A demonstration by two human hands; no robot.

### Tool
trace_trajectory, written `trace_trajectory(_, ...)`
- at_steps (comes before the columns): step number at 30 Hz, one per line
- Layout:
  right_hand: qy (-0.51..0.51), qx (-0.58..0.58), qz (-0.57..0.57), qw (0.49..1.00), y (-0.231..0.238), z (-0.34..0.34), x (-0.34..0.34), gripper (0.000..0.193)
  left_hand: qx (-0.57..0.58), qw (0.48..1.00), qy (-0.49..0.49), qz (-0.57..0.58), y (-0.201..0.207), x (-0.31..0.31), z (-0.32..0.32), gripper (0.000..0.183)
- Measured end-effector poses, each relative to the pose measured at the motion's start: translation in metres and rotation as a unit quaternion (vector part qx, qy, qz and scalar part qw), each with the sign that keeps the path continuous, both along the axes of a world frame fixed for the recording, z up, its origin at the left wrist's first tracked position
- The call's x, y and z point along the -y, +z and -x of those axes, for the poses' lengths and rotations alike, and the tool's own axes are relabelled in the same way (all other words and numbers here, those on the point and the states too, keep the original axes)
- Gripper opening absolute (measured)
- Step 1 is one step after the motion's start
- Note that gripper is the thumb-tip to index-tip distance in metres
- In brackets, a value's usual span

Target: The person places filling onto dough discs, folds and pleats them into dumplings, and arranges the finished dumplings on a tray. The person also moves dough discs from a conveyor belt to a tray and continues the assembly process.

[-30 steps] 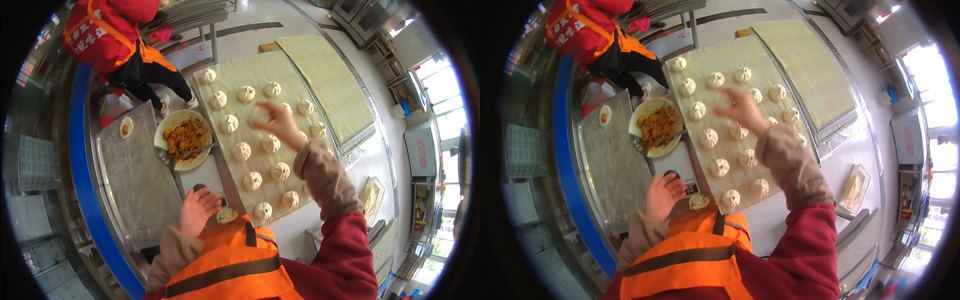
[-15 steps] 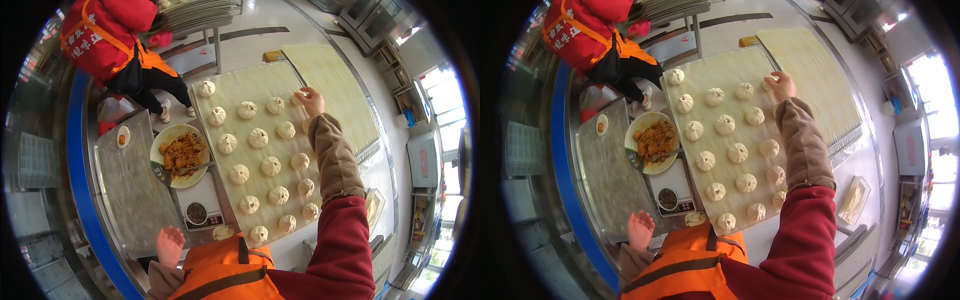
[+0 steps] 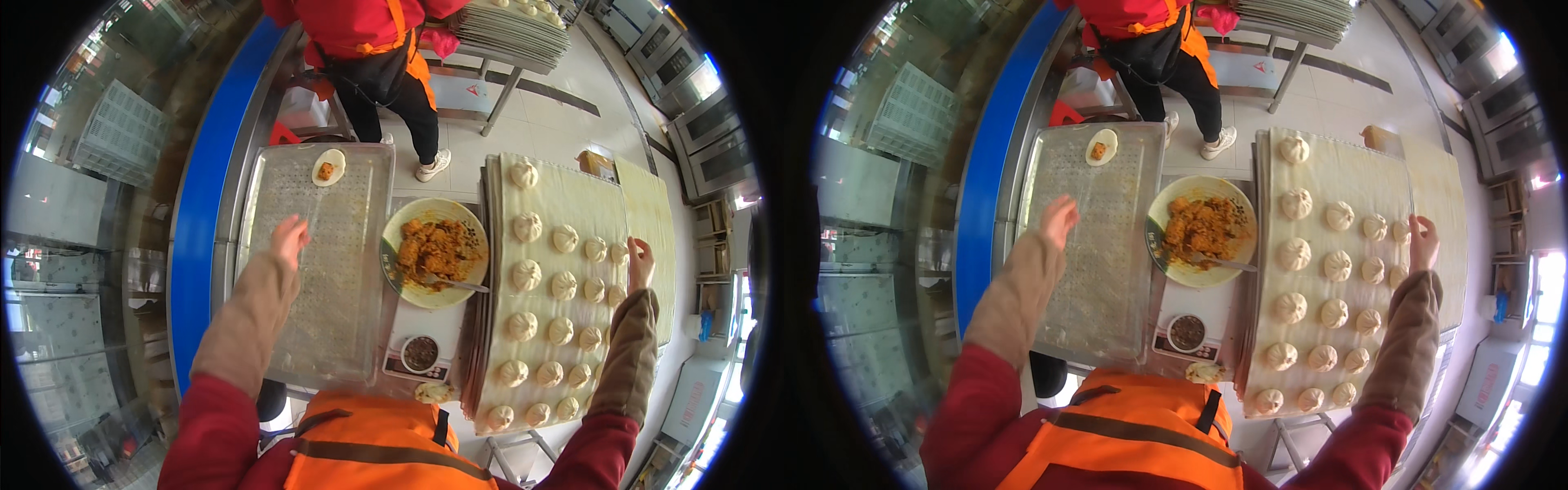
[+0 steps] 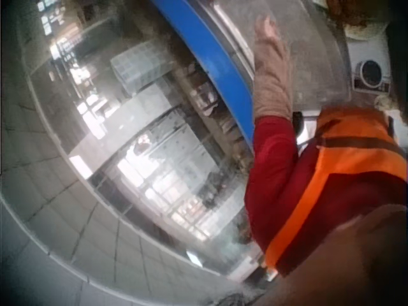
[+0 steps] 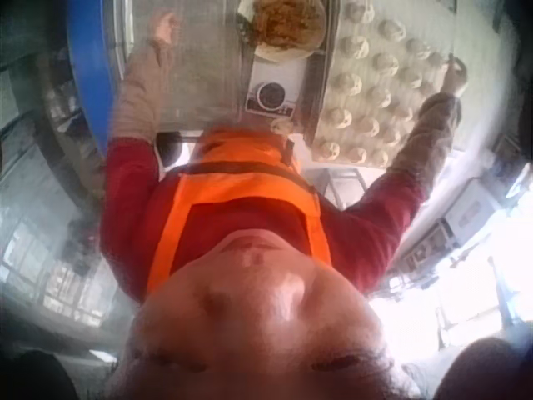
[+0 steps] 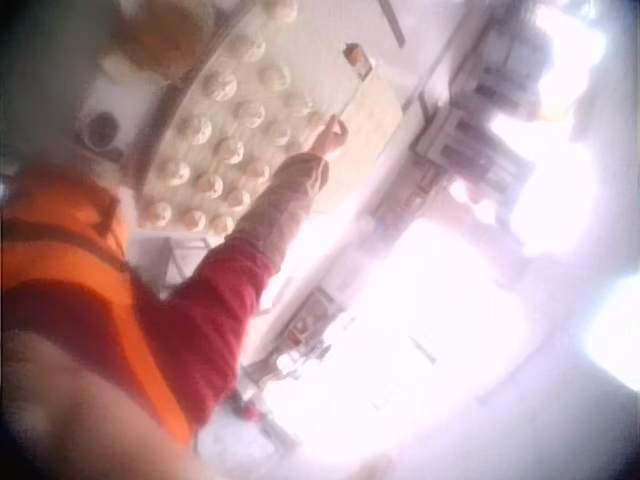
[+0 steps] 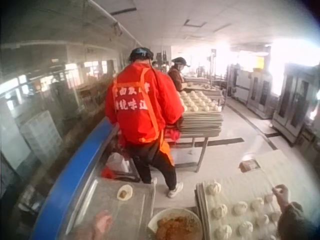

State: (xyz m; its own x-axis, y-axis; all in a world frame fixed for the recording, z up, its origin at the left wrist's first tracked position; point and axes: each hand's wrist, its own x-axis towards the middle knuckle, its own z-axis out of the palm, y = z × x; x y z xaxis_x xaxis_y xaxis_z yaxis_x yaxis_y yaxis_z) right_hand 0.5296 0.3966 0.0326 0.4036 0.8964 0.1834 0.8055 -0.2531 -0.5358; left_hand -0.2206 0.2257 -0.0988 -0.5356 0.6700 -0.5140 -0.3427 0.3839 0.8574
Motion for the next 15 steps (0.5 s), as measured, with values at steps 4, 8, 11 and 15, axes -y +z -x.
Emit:
trace_trajectory(4,0.076,-0.073,-0.014,0.994,0.028,0.074,0.057,0.024,-0.235,0.964,-0.058,0.112,-0.057,-0.116,0.033,0.082)
trace_trajectory(8,0.126,-0.101,0.020,0.987,0.041,0.139,0.109,0.016,-0.268,0.940,-0.144,0.154,-0.058,-0.155,0.036,0.086)
trace_trajectory(11,0.138,-0.133,0.050,0.980,0.044,0.174,0.129,0.012,-0.192,0.941,-0.250,0.125,-0.044,-0.165,0.036,0.075)
trace_trajectory(15,0.133,-0.170,0.062,0.974,0.051,0.214,0.136,0.009,-0.435,0.883,-0.178,0.012,-0.050,-0.168,0.014,0.060)
